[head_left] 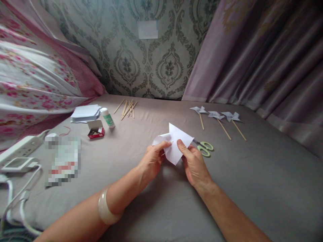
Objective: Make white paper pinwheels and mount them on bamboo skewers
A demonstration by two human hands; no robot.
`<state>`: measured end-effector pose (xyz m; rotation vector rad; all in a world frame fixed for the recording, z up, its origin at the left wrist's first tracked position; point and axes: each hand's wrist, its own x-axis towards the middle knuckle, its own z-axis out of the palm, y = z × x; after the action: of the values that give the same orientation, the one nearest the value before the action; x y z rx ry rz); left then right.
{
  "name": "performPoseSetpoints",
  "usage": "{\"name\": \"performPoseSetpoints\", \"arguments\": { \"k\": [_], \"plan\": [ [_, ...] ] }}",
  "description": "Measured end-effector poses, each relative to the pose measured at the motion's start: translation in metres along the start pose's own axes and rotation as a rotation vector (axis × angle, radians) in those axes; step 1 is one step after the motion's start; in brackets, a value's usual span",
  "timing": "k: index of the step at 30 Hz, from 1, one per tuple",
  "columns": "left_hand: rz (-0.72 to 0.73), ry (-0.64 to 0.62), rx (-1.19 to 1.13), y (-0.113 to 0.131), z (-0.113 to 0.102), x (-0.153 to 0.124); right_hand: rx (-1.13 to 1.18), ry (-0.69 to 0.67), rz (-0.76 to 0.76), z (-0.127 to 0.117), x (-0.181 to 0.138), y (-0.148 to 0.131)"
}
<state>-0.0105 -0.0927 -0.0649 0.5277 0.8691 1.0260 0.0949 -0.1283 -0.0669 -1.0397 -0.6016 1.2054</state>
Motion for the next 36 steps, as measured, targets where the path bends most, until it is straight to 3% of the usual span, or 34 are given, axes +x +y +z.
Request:
{"name": "performPoseSetpoints", "arguments": {
  "k": [7,33,36],
  "plan": [
    [0.023,0.055,-0.012,0.014,-0.002,0.003,-0.076,0.292,-0.239,-0.015,0.013,-0.016],
    [0.057,0.052,0.048,0.008,-0.003,0.002,-0.678,0.249,-0.662,-0.017,0.001,-0.013],
    [0.025,0.068,0.021,0.012,-0.002,0.002,-0.758,0.26,-0.785,-0.019,0.001,-0.018]
  ]
}}
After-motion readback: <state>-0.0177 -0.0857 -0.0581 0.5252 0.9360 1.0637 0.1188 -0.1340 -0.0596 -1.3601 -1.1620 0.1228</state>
